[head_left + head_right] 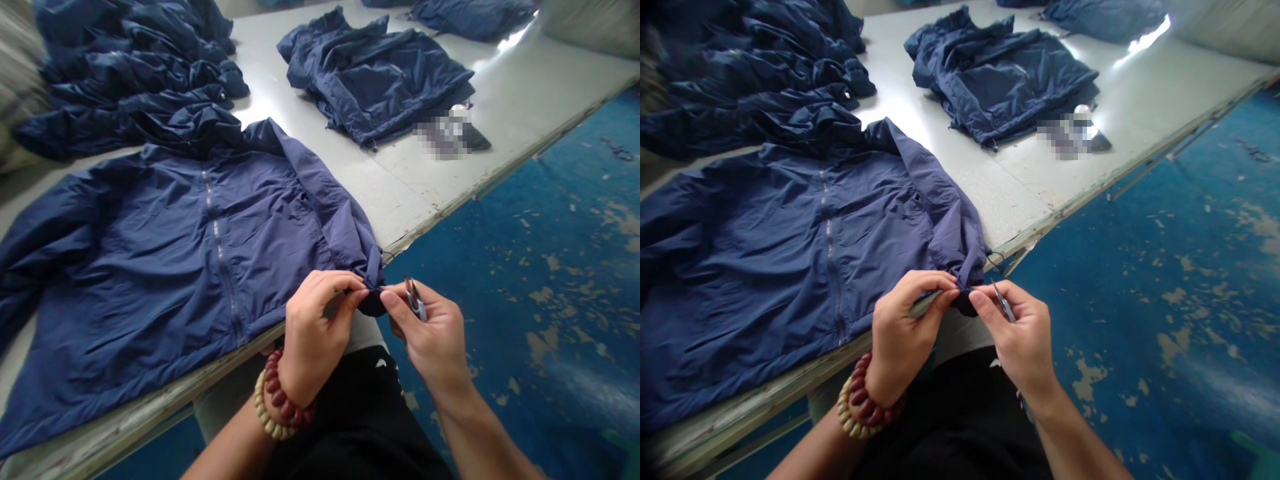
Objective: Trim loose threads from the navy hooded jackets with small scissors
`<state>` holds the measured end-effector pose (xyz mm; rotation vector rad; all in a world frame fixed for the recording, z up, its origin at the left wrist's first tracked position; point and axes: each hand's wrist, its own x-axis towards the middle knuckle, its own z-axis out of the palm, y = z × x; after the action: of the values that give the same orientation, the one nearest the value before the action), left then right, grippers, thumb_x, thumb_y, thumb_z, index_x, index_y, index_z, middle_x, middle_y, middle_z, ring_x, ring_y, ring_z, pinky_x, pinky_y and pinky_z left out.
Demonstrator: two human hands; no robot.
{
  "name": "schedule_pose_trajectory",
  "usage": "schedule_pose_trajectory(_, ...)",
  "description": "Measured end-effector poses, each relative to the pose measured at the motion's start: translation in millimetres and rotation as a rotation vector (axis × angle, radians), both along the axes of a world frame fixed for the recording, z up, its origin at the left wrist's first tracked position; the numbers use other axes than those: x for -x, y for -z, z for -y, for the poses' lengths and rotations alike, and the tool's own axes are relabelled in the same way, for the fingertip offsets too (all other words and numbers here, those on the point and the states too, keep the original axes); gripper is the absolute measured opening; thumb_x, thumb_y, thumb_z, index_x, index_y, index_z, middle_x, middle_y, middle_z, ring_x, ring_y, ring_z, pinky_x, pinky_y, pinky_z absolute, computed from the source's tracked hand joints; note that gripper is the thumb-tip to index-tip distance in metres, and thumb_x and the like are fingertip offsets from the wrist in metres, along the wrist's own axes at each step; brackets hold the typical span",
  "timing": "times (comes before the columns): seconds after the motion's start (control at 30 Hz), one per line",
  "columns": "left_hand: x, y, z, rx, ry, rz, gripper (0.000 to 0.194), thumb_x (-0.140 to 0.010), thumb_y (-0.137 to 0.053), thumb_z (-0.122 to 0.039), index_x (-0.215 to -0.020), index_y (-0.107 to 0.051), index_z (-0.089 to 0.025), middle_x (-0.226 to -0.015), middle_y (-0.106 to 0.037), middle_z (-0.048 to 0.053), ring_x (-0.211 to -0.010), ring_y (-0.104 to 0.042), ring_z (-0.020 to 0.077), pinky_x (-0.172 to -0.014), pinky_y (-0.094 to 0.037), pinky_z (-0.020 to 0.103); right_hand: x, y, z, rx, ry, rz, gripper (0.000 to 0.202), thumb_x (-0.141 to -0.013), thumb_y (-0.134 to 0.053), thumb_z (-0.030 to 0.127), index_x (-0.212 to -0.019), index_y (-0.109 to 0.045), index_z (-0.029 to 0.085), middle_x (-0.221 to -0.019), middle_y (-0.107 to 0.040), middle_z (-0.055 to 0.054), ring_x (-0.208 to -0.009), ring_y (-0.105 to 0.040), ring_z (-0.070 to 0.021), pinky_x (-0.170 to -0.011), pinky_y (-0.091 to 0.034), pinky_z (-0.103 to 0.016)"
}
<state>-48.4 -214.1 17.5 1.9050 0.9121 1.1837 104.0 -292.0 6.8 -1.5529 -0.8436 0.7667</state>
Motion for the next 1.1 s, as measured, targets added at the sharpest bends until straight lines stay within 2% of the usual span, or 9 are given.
schedule_pose_trajectory(0.17, -2.3, 7.9, -4.8, 0.144, 0.07, -0.033, 0.007, -0.098, -0.071, -0.016, -0.095, -0.072, -0.022, -0.096, -0.077, 0.002, -0.089, -0.071, 0.0178, -0.084, -0.056, 0.031, -1.6, -3.5, 1.2, 0.048, -0.019, 0.053, 0.033, -0.091, -0.08, 0.05, -0.092, -0.077, 0.017, -0.059, -0.056, 0.004, -0.047, -0.039, -0.0077, -0.043, -0.032, -0.022)
schedule_pose_trajectory(0.27, -4.1, 13.6, -7.5, 0.179, 0.087, -0.054, 0.007, -0.098, -0.07, -0.015, -0.096, -0.073, -0.021, -0.095, -0.077, 0.003, -0.089, -0.072, 0.0191, -0.083, -0.056, 0.032, -2.8, -2.7, 4.9, 0.033, -0.028, 0.105, 0.034, -0.094, -0.077, 0.048, -0.109, -0.073, 0.018, -0.066, -0.064, 0.003, -0.046, -0.047, -0.009, -0.044, -0.036, -0.022)
schedule_pose_trajectory(0.37, -6.9, 17.8, -9.7, 0.215, 0.118, -0.077, 0.008, -0.097, -0.069, -0.015, -0.097, -0.074, -0.021, -0.097, -0.078, 0.004, -0.09, -0.073, 0.0197, -0.084, -0.057, 0.032, -4.6, -4.8, 12.9, -0.008, -0.044, 0.317, 0.032, -0.098, -0.072, 0.042, -0.122, -0.066, 0.021, -0.079, -0.074, 0.0, -0.053, -0.061, -0.012, -0.049, -0.045, -0.022)
schedule_pose_trajectory(0.47, -9.1, 20.2, -11.6, 0.257, 0.15, -0.097, 0.01, -0.097, -0.069, -0.013, -0.096, -0.074, -0.022, -0.097, -0.078, 0.003, -0.09, -0.073, 0.0193, -0.085, -0.057, 0.032, -6.8, -9.8, 21.5, -0.041, -0.07, 0.606, 0.026, -0.098, -0.073, 0.034, -0.121, -0.067, 0.024, -0.093, -0.079, -0.001, -0.067, -0.073, -0.0147, -0.062, -0.055, -0.023)
schedule_pose_trajectory(0.63, -10.0, 23.5, -14.4, 0.285, 0.172, -0.126, 0.014, -0.097, -0.066, -0.009, -0.095, -0.073, -0.021, -0.096, -0.078, 0.002, -0.089, -0.073, 0.0183, -0.083, -0.055, 0.03, -14.1, -14.9, 28.6, -0.061, -0.095, 0.861, 0.021, -0.096, -0.077, 0.029, -0.115, -0.071, 0.024, -0.097, -0.081, -0.001, -0.072, -0.076, -0.016, -0.072, -0.059, -0.025)
schedule_pose_trajectory(0.77, -9.3, 26.3, -16.1, 0.226, 0.179, -0.16, 0.012, -0.098, -0.066, -0.011, -0.097, -0.071, -0.021, -0.097, -0.077, 0.002, -0.089, -0.071, 0.0176, -0.083, -0.054, 0.03, -23.8, -5.9, 32.7, -0.017, -0.013, 0.765, 0.02, -0.094, -0.08, 0.034, -0.11, -0.075, 0.024, -0.094, -0.081, -0.001, -0.067, -0.074, -0.0152, -0.065, -0.058, -0.025)
schedule_pose_trajectory(0.9, -7.0, 26.9, -18.0, 0.056, 0.213, -0.212, 0.009, -0.1, -0.068, -0.016, -0.106, -0.071, -0.022, -0.105, -0.077, 0.005, -0.098, -0.071, 0.0207, -0.09, -0.056, 0.034, -30.7, 15.0, 40.1, 0.021, 0.083, 0.642, 0.023, -0.092, -0.081, 0.038, -0.109, -0.077, 0.023, -0.091, -0.081, -0.001, -0.062, -0.071, -0.0153, -0.057, -0.054, -0.026)
schedule_pose_trajectory(1.0, -6.1, 27.0, -20.2, -0.145, 0.248, -0.298, 0.025, -0.096, -0.076, -0.021, -0.121, -0.071, -0.023, -0.121, -0.077, 0.008, -0.115, -0.066, 0.0251, -0.102, -0.054, 0.042, -31.4, 28.6, 45.0, -0.012, 0.119, 0.628, 0.023, -0.091, -0.082, 0.037, -0.108, -0.078, 0.023, -0.089, -0.08, -0.002, -0.062, -0.07, -0.0154, -0.057, -0.053, -0.026)
schedule_pose_trajectory(1.1, -8.2, 28.5, -23.2, -0.28, 0.199, -0.382, 0.037, -0.093, -0.081, -0.028, -0.129, -0.072, -0.026, -0.13, -0.076, 0.009, -0.127, -0.061, 0.0295, -0.11, -0.049, 0.05, -30.1, 35.0, 44.8, -0.05, 0.151, 0.598, 0.023, -0.09, -0.082, 0.037, -0.108, -0.079, 0.023, -0.092, -0.081, -0.003, -0.065, -0.07, -0.0161, -0.06, -0.055, -0.027)
